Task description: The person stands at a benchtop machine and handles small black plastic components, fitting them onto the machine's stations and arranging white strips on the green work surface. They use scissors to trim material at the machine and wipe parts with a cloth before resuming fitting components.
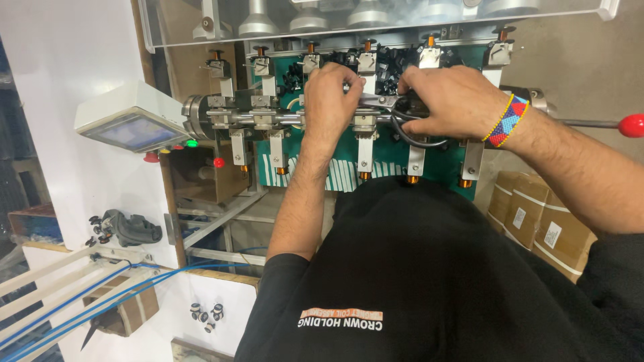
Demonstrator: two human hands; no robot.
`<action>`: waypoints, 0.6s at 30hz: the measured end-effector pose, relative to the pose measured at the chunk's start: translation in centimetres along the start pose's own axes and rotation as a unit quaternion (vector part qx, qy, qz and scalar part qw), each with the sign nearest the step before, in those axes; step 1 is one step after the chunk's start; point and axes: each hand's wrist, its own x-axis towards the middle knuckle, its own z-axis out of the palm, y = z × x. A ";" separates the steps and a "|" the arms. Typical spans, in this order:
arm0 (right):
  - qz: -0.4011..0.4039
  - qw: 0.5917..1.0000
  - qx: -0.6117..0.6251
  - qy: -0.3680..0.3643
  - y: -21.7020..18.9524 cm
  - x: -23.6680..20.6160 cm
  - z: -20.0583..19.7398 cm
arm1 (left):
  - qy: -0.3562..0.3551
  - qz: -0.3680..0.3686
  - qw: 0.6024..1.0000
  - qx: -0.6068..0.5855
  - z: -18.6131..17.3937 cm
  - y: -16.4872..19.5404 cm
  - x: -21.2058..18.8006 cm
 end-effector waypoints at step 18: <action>0.018 0.989 0.002 -0.144 -2.3 -5.9 -2.7 | 0.038 0.098 0.994 -0.022 3.1 2.7 -0.3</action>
